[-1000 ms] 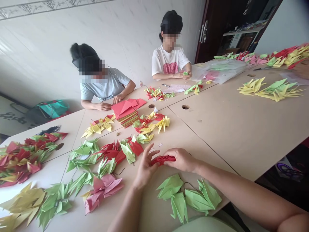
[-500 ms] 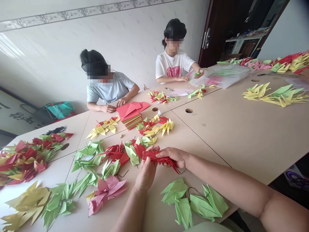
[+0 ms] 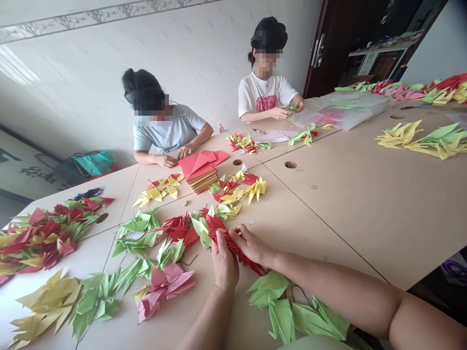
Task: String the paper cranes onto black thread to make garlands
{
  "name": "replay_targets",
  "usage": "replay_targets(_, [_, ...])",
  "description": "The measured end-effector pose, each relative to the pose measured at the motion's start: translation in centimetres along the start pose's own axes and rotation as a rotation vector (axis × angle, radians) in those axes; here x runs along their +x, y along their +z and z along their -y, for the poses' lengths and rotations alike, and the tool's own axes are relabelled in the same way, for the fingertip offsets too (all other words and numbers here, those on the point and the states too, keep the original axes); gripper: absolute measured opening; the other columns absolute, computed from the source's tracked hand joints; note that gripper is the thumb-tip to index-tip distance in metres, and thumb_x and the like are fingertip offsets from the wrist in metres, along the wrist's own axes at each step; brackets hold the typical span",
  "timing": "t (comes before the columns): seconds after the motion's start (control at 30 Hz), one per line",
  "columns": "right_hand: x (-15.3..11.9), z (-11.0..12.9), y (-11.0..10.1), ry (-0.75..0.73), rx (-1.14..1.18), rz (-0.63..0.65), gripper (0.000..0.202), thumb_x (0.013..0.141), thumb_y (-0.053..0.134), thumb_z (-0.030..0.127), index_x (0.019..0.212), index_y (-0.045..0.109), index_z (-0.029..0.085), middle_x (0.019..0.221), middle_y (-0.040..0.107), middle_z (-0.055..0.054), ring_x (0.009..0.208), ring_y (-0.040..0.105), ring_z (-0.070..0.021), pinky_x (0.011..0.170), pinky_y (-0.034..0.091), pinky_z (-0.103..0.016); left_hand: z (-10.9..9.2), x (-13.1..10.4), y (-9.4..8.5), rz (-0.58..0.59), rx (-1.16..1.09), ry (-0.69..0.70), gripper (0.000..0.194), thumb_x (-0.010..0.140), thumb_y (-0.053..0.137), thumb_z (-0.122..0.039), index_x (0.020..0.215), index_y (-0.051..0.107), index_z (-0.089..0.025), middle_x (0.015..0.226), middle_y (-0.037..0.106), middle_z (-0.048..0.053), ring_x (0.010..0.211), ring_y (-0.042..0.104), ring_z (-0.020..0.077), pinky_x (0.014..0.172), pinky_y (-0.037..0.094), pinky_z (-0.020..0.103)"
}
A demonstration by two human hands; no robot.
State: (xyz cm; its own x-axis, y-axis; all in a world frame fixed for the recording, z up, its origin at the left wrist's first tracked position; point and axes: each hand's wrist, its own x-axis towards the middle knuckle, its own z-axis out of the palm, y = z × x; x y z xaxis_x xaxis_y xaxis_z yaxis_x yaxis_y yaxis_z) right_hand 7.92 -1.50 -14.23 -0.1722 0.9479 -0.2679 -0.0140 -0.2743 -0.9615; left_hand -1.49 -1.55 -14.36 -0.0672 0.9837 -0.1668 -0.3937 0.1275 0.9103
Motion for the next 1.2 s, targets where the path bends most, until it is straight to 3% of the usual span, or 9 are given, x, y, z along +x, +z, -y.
replay_targets(0.2, [-0.6, 0.4, 0.8, -0.179, -0.234, -0.118, 0.036, 0.092, 0.039, 0.059, 0.093, 0.039, 0.023, 0.080, 0.065, -0.004, 0.076, 0.064, -0.0234, 0.068, 0.045, -0.036, 0.0, -0.2, -0.1, -0.069, -0.047, 0.064, 0.035, 0.086, 0.052, -0.055, 0.074, 0.051, -0.022, 0.070, 0.056, -0.002, 0.066, 0.057, 0.0139, 0.066, 0.048, 0.026])
replay_targets(0.33, [-0.4, 0.3, 0.7, -0.223, -0.301, -0.176, 0.035, 0.095, 0.032, 0.056, 0.103, 0.037, 0.022, 0.079, 0.063, -0.004, 0.079, 0.063, -0.0233, 0.071, 0.046, -0.037, -0.1, -0.2, 0.2, -0.093, -0.077, 0.053, 0.041, 0.084, 0.054, -0.056, 0.063, 0.042, -0.022, 0.056, 0.041, -0.006, 0.050, 0.041, 0.0105, 0.050, 0.039, 0.023])
replay_targets(0.43, [-0.5, 0.7, 0.0, -0.240, -0.321, -0.157, 0.036, 0.097, 0.026, 0.052, 0.109, 0.038, 0.020, 0.084, 0.063, -0.004, 0.079, 0.063, -0.0203, 0.074, 0.048, -0.034, -0.2, 0.1, 0.4, -0.108, -0.108, 0.038, 0.045, 0.083, 0.054, -0.057, 0.061, 0.038, -0.022, 0.054, 0.033, -0.008, 0.047, 0.034, 0.0083, 0.048, 0.035, 0.021])
replay_targets(0.53, [-1.3, 1.7, -1.4, -0.248, -0.381, -0.082, 0.033, 0.095, 0.039, 0.048, 0.107, 0.046, 0.019, 0.096, 0.063, -0.008, 0.086, 0.062, -0.0197, 0.079, 0.048, -0.034, -0.3, 0.5, 0.2, -0.123, -0.142, 0.027, 0.045, 0.083, 0.054, -0.058, 0.063, 0.039, -0.021, 0.055, 0.033, -0.008, 0.047, 0.034, 0.0070, 0.048, 0.035, 0.020])
replay_targets(0.63, [-2.9, 2.3, -3.2, -0.236, -0.470, 0.004, 0.033, 0.084, 0.061, 0.041, 0.106, 0.054, 0.018, 0.104, 0.062, -0.009, 0.096, 0.059, -0.0228, 0.084, 0.047, -0.036, -0.4, 0.9, 0.0, -0.136, -0.175, 0.013, 0.043, 0.083, 0.055, -0.057, 0.066, 0.040, -0.021, 0.055, 0.033, -0.009, 0.045, 0.034, 0.0069, 0.049, 0.037, 0.021])
replay_targets(0.8, [-5.0, 1.1, -3.9, -0.208, -0.569, 0.096, 0.027, 0.068, 0.076, 0.021, 0.092, 0.064, 0.021, 0.093, 0.066, -0.003, 0.082, 0.060, -0.0207, 0.072, 0.046, -0.030, -0.5, 1.1, -0.1, -0.136, -0.204, -0.028, 0.039, 0.084, 0.056, -0.054, 0.069, 0.043, -0.021, 0.056, 0.039, -0.008, 0.046, 0.038, 0.0073, 0.053, 0.042, 0.024])
replay_targets(0.97, [-4.8, 0.1, -2.5, -0.231, -0.584, 0.029, 0.012, 0.072, 0.063, 0.006, 0.073, 0.062, 0.019, 0.075, 0.064, 0.000, 0.070, 0.057, -0.0160, 0.064, 0.041, -0.026, -0.7, 0.7, 0.2, -0.098, -0.208, -0.039, 0.040, 0.079, 0.061, -0.058, 0.073, 0.046, -0.021, 0.059, 0.044, -0.008, 0.049, 0.045, 0.0065, 0.056, 0.044, 0.022])
replay_targets(1.2, [-4.3, -0.4, -1.7, -0.253, -0.499, -0.033, 0.012, 0.073, 0.061, 0.005, 0.070, 0.060, 0.017, 0.069, 0.063, 0.002, 0.064, 0.056, -0.0129, 0.060, 0.040, -0.022, -0.7, 0.1, 0.5, -0.011, -0.177, -0.087, 0.043, 0.076, 0.063, -0.061, 0.079, 0.049, -0.021, 0.067, 0.053, -0.005, 0.051, 0.053, 0.0084, 0.047, 0.044, 0.020])
